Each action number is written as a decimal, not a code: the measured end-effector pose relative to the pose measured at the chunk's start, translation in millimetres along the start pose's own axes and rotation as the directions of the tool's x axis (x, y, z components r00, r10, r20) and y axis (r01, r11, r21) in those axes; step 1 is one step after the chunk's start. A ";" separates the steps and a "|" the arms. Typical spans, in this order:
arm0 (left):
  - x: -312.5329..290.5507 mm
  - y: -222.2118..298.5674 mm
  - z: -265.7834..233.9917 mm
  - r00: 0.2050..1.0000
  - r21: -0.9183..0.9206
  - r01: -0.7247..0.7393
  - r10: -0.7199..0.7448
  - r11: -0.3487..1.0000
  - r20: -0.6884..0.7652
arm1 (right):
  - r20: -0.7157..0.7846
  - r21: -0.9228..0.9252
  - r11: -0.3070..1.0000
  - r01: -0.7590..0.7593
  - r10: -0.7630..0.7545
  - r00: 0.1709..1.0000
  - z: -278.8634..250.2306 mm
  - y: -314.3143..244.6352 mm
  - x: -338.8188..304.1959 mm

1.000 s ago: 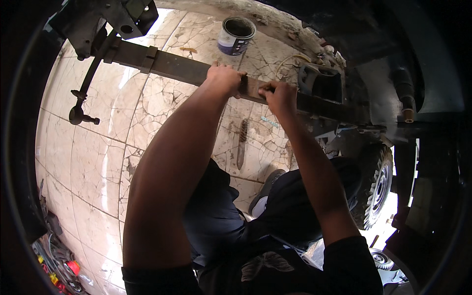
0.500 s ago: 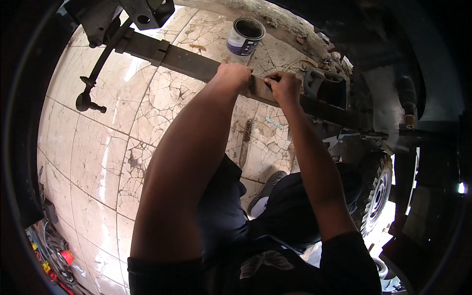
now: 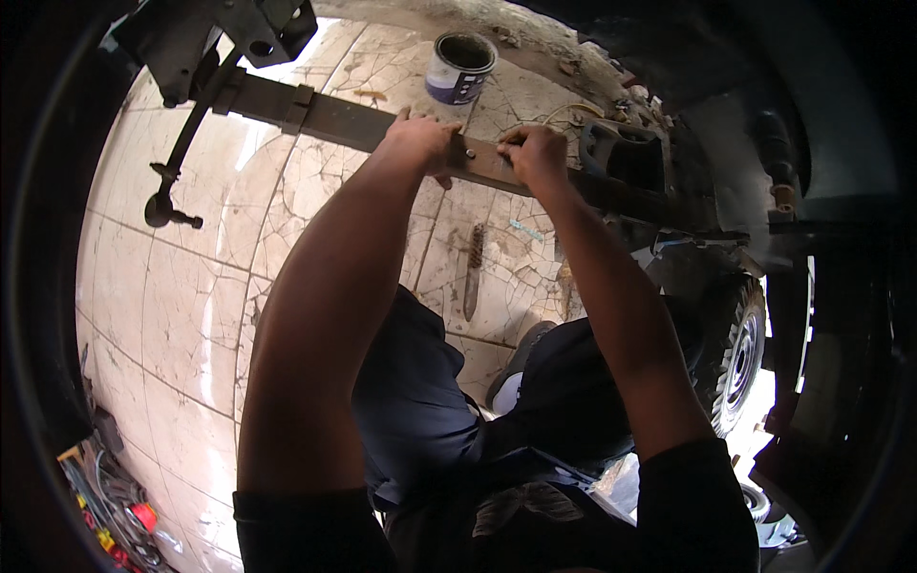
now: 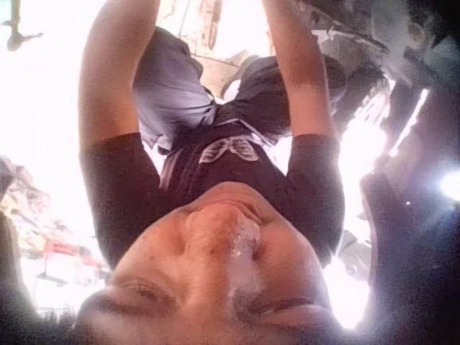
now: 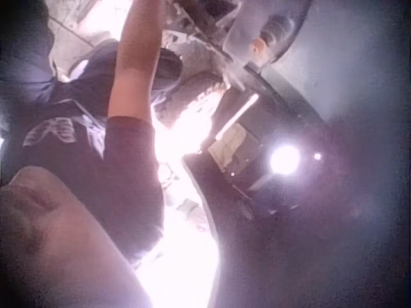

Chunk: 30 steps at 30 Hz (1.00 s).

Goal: The person sits beneath a vehicle and uses a small brush to scrub a metal bar on the undercarriage. They repeatedly dip the brush into a container of liquid and continue scrubbing the same area.

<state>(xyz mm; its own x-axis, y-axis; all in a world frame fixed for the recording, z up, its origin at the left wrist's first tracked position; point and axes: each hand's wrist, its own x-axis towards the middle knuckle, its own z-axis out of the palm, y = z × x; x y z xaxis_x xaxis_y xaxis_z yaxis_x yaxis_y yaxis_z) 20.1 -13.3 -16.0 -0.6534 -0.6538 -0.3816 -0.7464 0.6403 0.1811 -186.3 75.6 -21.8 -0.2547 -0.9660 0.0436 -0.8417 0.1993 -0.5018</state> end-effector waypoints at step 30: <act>-26.5 -20.6 -4.0 0.984 -0.011 -0.062 0.059 0.998 -0.168 | 0.028 0.071 0.997 0.035 -0.037 0.999 -3.9 -0.3 -12.7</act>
<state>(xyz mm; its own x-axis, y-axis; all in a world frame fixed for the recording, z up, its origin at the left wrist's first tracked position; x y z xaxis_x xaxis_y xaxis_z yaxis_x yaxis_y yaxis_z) 52.2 -10.8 -6.0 -0.7082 -0.6733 -0.2123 -0.7060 0.6751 0.2141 -184.7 88.4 -18.8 -0.2101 -0.9769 0.0380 -0.8141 0.1533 -0.5601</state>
